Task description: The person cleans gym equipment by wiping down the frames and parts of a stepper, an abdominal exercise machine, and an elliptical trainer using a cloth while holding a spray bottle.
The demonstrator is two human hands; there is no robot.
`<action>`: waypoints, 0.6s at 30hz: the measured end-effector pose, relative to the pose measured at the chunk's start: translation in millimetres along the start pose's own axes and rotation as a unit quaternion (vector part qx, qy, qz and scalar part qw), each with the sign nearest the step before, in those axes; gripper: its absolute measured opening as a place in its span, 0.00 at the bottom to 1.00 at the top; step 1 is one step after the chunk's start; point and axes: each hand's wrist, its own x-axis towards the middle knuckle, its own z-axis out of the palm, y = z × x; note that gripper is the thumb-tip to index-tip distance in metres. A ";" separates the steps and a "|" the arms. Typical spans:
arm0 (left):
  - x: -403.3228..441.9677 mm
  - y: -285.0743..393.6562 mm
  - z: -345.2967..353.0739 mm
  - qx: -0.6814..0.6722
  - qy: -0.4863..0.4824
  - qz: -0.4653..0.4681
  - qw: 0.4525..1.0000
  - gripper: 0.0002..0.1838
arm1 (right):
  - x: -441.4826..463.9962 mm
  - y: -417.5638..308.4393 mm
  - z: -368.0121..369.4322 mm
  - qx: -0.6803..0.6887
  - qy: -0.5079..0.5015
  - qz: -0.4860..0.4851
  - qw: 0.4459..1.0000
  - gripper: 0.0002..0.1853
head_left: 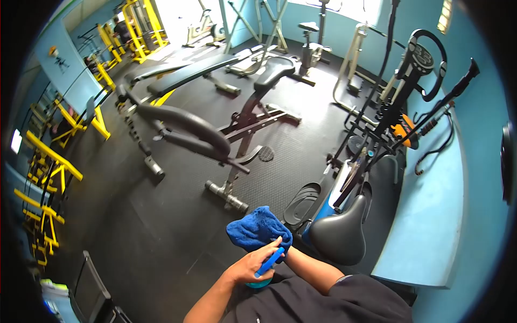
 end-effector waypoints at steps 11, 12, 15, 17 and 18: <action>94.1 -54.0 -115.7 -0.122 -0.192 -0.052 0.972 0.30 | 63.8 -85.8 -76.4 -0.305 0.075 0.025 0.949 0.19; 108.7 -57.9 -125.3 -0.092 -0.202 -0.065 0.973 0.29 | 61.0 -85.6 -82.9 -0.408 0.048 -0.020 0.911 0.21; 157.7 -71.6 -131.9 0.010 -0.184 -0.023 0.983 0.29 | 48.5 -68.9 -97.1 -0.343 0.083 0.140 0.925 0.20; 187.7 -90.8 -120.6 0.069 -0.189 -0.022 0.979 0.31 | 57.1 -86.0 -112.7 -0.265 0.101 0.270 0.920 0.20; 205.1 -104.8 -112.6 0.070 -0.198 -0.015 0.978 0.31 | 53.1 -85.2 -117.5 -0.207 0.191 0.260 0.924 0.20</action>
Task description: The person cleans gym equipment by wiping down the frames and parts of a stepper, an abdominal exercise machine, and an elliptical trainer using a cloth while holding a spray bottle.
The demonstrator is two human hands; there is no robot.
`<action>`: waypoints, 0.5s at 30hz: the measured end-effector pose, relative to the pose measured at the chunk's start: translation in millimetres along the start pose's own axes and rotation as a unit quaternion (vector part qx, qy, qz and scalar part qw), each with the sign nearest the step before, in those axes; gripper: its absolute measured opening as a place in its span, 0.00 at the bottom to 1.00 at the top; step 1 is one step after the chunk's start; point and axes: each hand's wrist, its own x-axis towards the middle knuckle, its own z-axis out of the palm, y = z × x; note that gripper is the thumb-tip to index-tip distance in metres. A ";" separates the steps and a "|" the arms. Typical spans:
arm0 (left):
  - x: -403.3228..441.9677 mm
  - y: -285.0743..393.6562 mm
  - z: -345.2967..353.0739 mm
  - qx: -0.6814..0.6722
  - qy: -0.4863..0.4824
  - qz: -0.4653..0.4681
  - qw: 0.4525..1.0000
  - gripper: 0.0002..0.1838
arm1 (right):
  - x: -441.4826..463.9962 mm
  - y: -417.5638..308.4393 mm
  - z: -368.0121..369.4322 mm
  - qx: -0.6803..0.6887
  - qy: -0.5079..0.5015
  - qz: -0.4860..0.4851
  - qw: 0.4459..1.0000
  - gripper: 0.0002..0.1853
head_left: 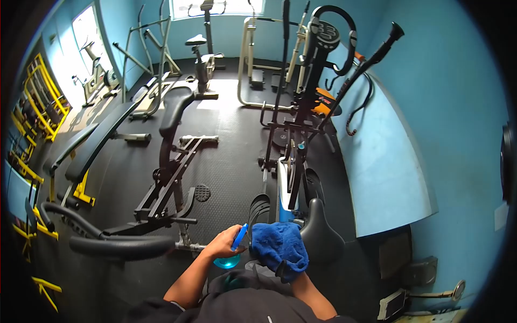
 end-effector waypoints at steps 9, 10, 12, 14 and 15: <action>112.6 -68.1 63.9 0.015 -0.108 -0.042 0.993 0.33 | 64.4 -5.5 -103.5 -0.351 -0.188 0.224 0.890 0.25; 119.4 -73.6 67.6 0.010 -0.116 -0.046 0.992 0.33 | 54.2 7.1 -96.2 -0.302 -0.162 0.221 0.913 0.24; 139.5 -88.3 76.6 -0.021 -0.094 -0.054 0.994 0.33 | 74.2 34.6 -99.6 -0.210 -0.110 0.208 0.949 0.23; 158.5 -96.5 79.0 -0.043 -0.093 -0.095 0.990 0.32 | 74.9 65.2 -93.3 -0.121 -0.058 0.193 0.972 0.22; 168.3 -103.4 81.0 -0.056 -0.096 -0.132 0.985 0.32 | 80.6 75.5 -94.2 -0.075 -0.030 0.187 0.979 0.22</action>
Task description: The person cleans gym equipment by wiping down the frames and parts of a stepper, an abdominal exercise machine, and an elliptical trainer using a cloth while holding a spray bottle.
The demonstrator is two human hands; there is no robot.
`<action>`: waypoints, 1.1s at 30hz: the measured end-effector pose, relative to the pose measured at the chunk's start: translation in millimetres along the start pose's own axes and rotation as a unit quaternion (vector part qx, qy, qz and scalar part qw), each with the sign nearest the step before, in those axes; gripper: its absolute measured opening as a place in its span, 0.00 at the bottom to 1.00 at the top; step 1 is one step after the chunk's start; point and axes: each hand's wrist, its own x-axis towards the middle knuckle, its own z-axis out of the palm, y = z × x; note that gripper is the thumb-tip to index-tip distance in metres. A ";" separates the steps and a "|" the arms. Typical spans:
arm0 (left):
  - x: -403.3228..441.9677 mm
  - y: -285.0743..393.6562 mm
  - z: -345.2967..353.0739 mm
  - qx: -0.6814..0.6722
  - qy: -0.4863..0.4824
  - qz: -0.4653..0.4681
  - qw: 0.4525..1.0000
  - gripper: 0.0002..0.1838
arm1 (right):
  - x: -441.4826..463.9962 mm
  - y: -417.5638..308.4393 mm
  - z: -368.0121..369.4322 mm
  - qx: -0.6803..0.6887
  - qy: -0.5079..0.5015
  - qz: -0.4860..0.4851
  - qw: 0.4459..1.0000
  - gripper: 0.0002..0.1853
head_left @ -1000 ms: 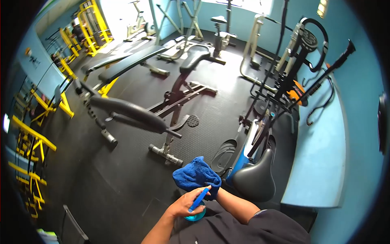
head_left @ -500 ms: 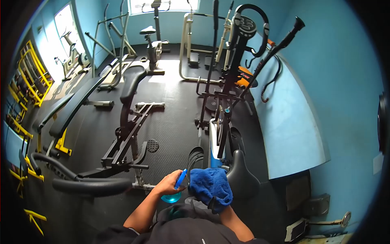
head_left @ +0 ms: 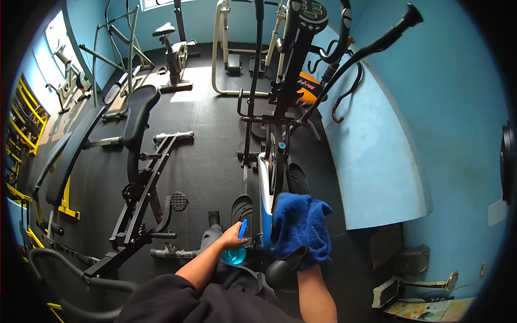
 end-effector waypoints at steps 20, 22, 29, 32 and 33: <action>126.1 -227.3 42.3 -0.062 -0.010 -0.165 0.984 0.35 | 109.7 355.1 387.6 0.666 0.033 0.523 0.532 0.11; 130.4 -245.5 45.0 -0.060 -0.011 -0.174 0.983 0.34 | 119.9 329.7 378.5 0.483 0.090 0.688 0.534 0.03; 158.2 -262.4 47.6 -0.040 -0.034 -0.142 0.988 0.35 | 160.6 322.5 399.7 0.520 0.157 0.635 0.550 0.15; 171.1 -259.4 46.2 -0.057 -0.053 -0.167 0.983 0.34 | 173.0 315.6 390.3 0.530 0.182 0.592 0.579 0.17; 175.2 -255.2 43.2 -0.058 -0.087 -0.182 0.978 0.34 | 168.8 316.6 389.0 0.527 0.181 0.572 0.602 0.19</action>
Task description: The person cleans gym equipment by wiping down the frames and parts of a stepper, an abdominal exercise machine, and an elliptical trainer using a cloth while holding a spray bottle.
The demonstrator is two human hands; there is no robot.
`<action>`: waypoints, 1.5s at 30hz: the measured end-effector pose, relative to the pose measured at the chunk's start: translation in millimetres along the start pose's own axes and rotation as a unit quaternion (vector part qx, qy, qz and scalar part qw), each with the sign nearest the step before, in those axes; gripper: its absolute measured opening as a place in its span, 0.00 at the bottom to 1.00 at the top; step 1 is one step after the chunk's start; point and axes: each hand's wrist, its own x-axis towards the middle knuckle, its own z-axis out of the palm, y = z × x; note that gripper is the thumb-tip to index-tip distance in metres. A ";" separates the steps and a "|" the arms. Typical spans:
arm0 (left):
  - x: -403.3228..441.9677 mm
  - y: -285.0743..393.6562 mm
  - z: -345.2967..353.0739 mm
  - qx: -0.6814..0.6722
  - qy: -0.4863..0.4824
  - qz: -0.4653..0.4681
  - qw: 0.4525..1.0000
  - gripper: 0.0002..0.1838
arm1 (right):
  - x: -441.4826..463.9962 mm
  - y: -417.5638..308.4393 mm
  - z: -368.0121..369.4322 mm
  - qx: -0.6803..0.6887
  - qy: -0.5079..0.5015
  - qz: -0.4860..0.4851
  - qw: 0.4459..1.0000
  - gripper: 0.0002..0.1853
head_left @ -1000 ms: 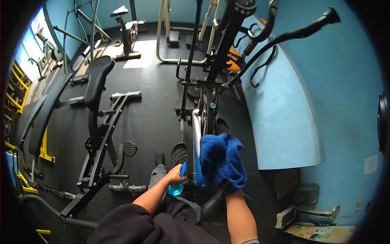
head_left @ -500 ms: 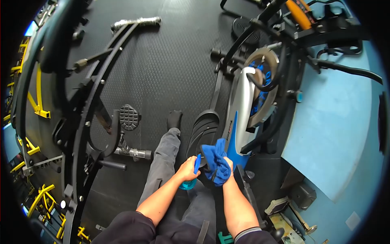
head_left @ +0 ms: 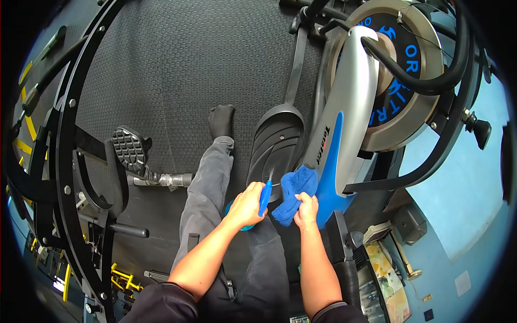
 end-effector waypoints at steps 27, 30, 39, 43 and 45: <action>31.7 1.7 -24.2 0.018 0.158 0.010 0.987 0.33 | 67.0 206.0 36.4 -0.585 0.143 -0.228 0.765 0.33; 32.2 -2.2 -29.4 0.034 0.209 0.012 0.977 0.33 | 55.7 72.9 124.8 -0.366 0.117 0.110 0.917 0.25; 33.6 -3.6 -41.9 0.036 0.248 0.030 0.968 0.34 | 66.3 98.6 111.4 -0.687 -0.023 -0.275 0.672 0.33; 38.9 0.1 -44.2 0.060 0.221 0.042 0.973 0.35 | 42.1 127.5 53.2 -0.668 -0.006 -0.122 0.734 0.35; 37.2 -3.6 -37.1 0.051 0.264 0.077 0.960 0.33 | 72.7 106.8 73.9 -0.635 0.013 -0.342 0.693 0.36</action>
